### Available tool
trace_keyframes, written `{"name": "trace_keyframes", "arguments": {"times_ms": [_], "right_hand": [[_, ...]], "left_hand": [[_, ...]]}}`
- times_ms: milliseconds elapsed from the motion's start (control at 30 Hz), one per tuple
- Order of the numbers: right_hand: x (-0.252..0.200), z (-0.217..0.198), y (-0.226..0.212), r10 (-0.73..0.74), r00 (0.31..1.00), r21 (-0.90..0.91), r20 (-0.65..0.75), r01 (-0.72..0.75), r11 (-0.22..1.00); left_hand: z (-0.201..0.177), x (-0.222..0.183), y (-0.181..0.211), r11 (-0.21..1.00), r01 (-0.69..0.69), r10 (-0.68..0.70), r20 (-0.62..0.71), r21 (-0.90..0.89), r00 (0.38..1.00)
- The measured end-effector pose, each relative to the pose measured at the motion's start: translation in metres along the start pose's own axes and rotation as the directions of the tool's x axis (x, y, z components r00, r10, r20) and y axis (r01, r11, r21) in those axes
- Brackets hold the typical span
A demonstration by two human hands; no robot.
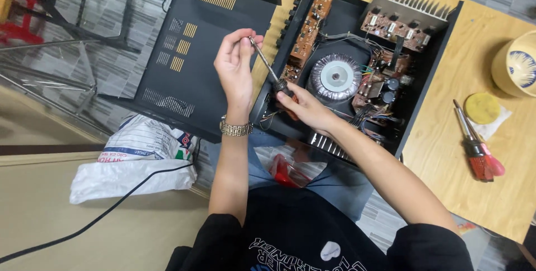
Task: Repairing an electronic amplifier by disassembling components and removing screws with a screwdriver
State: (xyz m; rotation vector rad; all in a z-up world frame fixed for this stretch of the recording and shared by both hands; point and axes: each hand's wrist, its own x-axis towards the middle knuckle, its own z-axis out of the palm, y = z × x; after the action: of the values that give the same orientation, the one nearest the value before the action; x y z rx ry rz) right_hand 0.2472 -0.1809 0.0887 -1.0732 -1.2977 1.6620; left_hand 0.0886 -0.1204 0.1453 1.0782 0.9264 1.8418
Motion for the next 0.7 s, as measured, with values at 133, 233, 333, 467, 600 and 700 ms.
{"name": "trace_keyframes", "arguments": {"times_ms": [133, 233, 333, 467, 600, 700], "right_hand": [[-0.007, 0.001, 0.005, -0.011, 1.000, -0.015, -0.001, 0.011, 1.000], [-0.009, 0.002, 0.004, -0.014, 1.000, -0.018, 0.003, 0.014, 1.000], [-0.009, 0.001, 0.004, -0.020, 1.000, -0.021, 0.018, 0.020, 1.000], [-0.011, 0.003, 0.000, -0.034, 0.999, -0.012, 0.029, 0.034, 0.999], [-0.012, 0.005, -0.007, -0.033, 0.999, -0.008, 0.040, 0.034, 0.999], [-0.013, 0.006, -0.012, -0.038, 0.998, -0.027, 0.046, 0.039, 0.999]], "left_hand": [[0.002, -0.002, 0.003, 0.999, -0.028, 0.027, 0.018, 0.038, 0.999], [0.003, -0.003, 0.005, 0.991, -0.098, 0.094, 0.046, 0.091, 0.995], [0.004, -0.002, 0.007, 0.980, -0.140, 0.131, 0.073, 0.140, 0.989], [0.004, -0.003, 0.006, 0.978, -0.142, 0.131, 0.078, 0.151, 0.988], [0.004, -0.006, 0.006, 0.975, -0.160, 0.150, 0.073, 0.155, 0.986], [0.003, -0.006, 0.007, 0.971, -0.158, 0.148, 0.067, 0.180, 0.987]]}}
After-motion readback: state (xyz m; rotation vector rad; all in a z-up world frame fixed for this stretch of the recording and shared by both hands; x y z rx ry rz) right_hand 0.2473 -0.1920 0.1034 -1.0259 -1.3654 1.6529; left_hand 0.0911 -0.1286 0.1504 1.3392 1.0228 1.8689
